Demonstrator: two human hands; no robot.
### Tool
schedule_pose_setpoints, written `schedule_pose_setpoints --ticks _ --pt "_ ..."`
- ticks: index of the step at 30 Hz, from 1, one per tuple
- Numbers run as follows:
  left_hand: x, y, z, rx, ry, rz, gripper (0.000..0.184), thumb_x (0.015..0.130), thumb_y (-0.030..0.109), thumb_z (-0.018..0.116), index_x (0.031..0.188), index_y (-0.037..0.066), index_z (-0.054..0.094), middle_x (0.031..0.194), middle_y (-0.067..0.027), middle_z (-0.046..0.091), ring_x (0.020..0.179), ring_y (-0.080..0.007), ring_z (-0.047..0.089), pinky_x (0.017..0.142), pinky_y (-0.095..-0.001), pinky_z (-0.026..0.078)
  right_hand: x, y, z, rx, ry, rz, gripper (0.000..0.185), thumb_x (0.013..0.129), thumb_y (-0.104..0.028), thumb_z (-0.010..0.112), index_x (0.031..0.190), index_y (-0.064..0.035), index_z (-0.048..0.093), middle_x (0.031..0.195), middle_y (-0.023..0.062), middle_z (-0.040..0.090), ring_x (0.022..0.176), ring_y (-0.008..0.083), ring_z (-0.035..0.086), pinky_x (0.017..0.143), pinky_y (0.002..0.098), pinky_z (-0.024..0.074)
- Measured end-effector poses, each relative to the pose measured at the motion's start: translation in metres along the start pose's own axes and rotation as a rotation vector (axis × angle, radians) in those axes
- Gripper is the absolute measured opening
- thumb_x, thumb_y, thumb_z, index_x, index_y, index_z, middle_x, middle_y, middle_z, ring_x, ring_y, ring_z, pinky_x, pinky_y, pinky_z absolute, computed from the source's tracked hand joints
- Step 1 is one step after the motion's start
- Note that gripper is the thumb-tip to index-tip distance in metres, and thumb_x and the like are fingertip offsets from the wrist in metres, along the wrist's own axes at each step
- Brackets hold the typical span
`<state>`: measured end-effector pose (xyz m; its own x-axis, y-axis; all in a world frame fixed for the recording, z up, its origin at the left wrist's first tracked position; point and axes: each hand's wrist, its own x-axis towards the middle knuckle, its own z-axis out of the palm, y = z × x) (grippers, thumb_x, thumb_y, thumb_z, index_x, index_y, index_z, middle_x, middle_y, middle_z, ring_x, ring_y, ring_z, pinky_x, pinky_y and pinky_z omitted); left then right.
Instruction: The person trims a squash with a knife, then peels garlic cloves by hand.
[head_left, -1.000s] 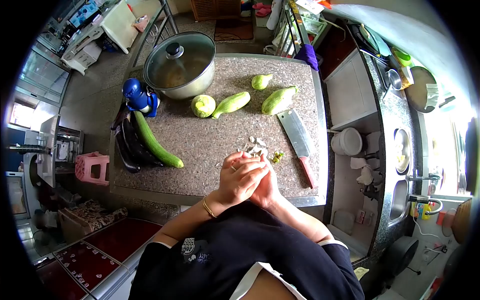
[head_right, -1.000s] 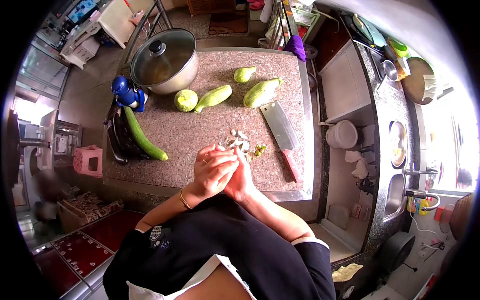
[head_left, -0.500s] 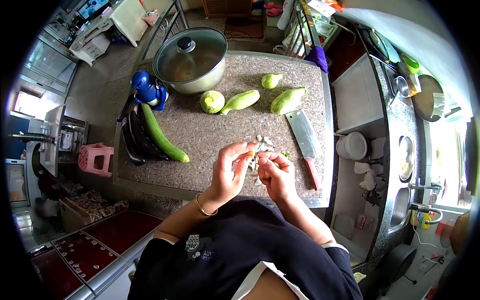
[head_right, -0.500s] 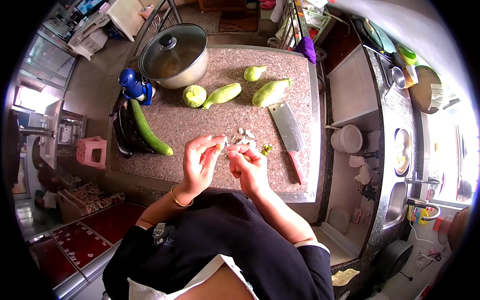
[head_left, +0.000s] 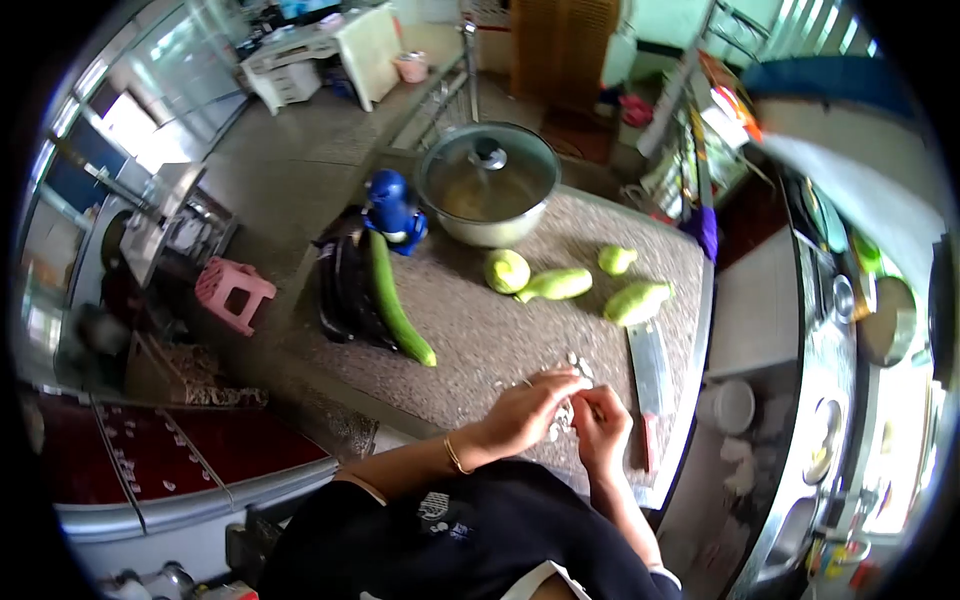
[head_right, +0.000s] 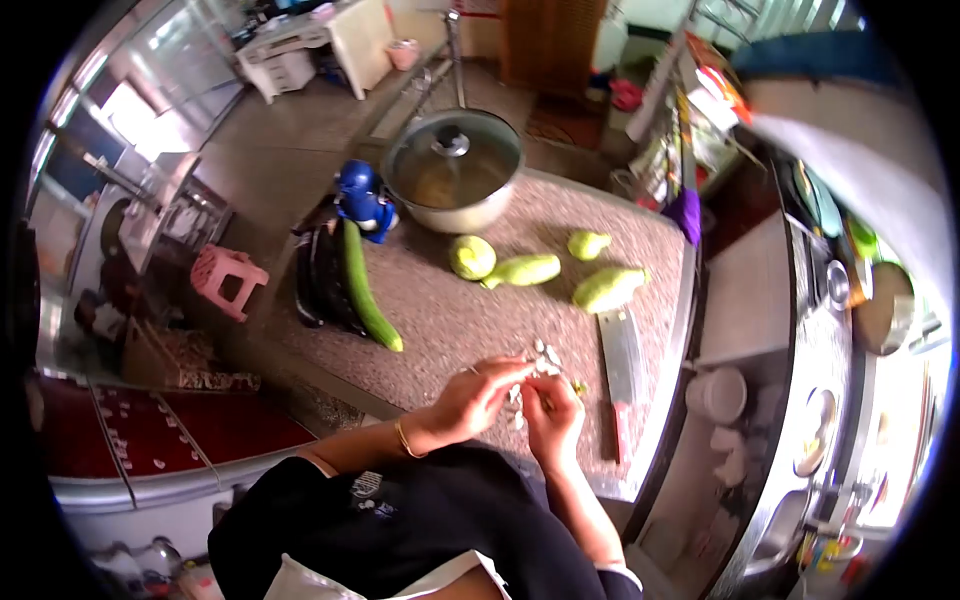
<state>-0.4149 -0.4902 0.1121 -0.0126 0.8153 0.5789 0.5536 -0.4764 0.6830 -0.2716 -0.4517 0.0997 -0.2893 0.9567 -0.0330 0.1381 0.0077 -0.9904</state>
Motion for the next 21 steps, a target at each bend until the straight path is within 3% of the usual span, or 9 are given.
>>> schedule_pose_setpoints --ticks 3,5,12,15,18,21 --pt "-0.004 -0.005 0.003 0.023 0.003 0.014 0.043 0.071 -0.011 0.057 0.110 0.002 0.048 0.110 -0.0129 0.058 0.103 -0.0299 0.057 0.082 -0.0349 0.050 0.005 0.004 0.000 -0.042 -0.021 -0.108 0.005 0.075 0.002 0.062 0.079 0.0004 0.060 0.071 0.0060 0.058 0.064 0.0112 0.053 0.058 0.0234 0.0417" --pt "-0.005 -0.004 0.004 0.032 0.011 0.010 0.043 0.070 -0.011 0.058 0.110 0.003 0.048 0.107 -0.0127 0.059 0.102 -0.0302 0.057 0.083 -0.0352 0.050 0.007 0.006 0.001 -0.096 -0.011 -0.200 0.005 0.079 0.004 0.055 0.075 0.0017 0.056 0.068 0.0015 0.053 0.057 0.0054 0.048 0.050 0.0189 0.0374" --pt "-0.005 -0.002 0.002 0.033 0.029 0.000 0.040 0.072 -0.010 0.059 0.108 0.003 0.049 0.105 -0.0136 0.059 0.098 -0.0297 0.059 0.078 -0.0348 0.051 0.006 0.011 0.004 -0.071 -0.007 -0.181 0.006 0.078 0.006 0.052 0.077 0.0017 0.054 0.068 0.0004 0.052 0.056 0.0039 0.045 0.051 0.0183 0.0360" --pt "-0.008 -0.006 0.002 0.043 0.055 -0.064 0.037 0.074 -0.008 0.060 0.107 0.003 0.050 0.102 -0.0142 0.060 0.092 -0.0291 0.061 0.074 -0.0343 0.051 0.002 0.015 0.004 -0.014 -0.021 -0.153 0.006 0.079 0.006 0.051 0.079 0.0011 0.054 0.068 -0.0005 0.052 0.057 0.0033 0.044 0.051 0.0177 0.0351" --pt "-0.007 -0.007 -0.003 0.060 0.079 -0.083 0.033 0.076 -0.006 0.060 0.107 0.002 0.051 0.101 -0.0143 0.060 0.088 -0.0286 0.061 0.071 -0.0339 0.051 -0.001 0.017 0.002 0.002 -0.020 -0.043 0.003 0.076 0.003 0.058 0.077 0.0001 0.057 0.068 0.0024 0.054 0.060 0.0080 0.048 0.056 0.0210 0.0390" --pt "-0.007 -0.006 -0.003 0.057 0.027 -0.078 0.033 0.075 -0.006 0.059 0.106 0.002 0.051 0.100 -0.0133 0.061 0.093 -0.0287 0.060 0.076 -0.0343 0.051 -0.003 0.010 0.003 0.162 -0.054 0.128 0.002 0.080 0.001 0.058 0.079 -0.0005 0.058 0.072 0.0012 0.056 0.063 0.0055 0.048 0.058 0.0190 0.0394"
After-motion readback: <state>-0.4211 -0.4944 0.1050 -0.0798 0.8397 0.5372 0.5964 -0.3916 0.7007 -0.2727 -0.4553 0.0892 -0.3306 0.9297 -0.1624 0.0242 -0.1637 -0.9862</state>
